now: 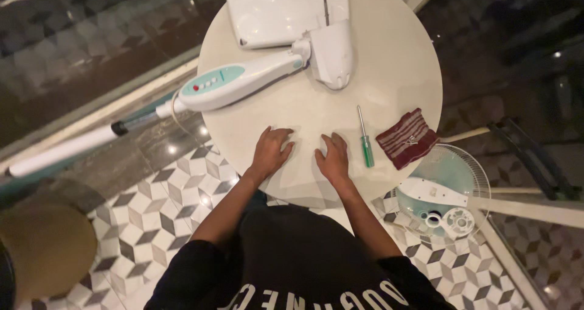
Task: The person disassembles a handheld garment steamer and a small fan on a round table. They use a screwdriver to remove screws from the steamer's base and the fan's motor housing, then separate the components and wipe the table with a cloth.
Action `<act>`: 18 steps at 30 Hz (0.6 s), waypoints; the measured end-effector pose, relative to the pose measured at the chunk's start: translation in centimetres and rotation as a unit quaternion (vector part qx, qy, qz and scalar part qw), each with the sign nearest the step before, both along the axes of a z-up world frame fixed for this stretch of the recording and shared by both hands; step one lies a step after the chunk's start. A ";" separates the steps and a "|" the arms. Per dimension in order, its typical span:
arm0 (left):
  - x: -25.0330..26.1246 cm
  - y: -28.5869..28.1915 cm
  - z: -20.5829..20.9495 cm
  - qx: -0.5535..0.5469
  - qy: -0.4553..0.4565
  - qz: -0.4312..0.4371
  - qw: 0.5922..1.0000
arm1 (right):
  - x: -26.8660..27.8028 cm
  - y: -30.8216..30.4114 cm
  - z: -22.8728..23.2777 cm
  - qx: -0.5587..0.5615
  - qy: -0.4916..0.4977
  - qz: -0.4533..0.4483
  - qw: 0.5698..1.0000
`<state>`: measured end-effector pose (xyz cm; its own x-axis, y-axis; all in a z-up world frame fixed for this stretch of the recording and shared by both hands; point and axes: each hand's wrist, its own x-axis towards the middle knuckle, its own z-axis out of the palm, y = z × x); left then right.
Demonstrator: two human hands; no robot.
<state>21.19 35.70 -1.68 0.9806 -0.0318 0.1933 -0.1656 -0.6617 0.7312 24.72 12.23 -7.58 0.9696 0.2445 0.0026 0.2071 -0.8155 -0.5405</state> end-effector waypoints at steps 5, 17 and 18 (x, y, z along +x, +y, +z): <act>4.5 1.8 0.0 0.045 -0.062 -0.055 0.996 | 2.3 2.7 0.7 0.038 -0.052 -0.014 0.998; 17.6 6.8 1.8 0.106 -0.097 -0.036 0.989 | 13.0 7.2 6.6 0.083 -0.137 -0.106 0.981; 18.8 7.2 1.9 0.115 -0.080 -0.031 0.990 | 14.1 7.3 6.9 0.086 -0.144 -0.105 0.980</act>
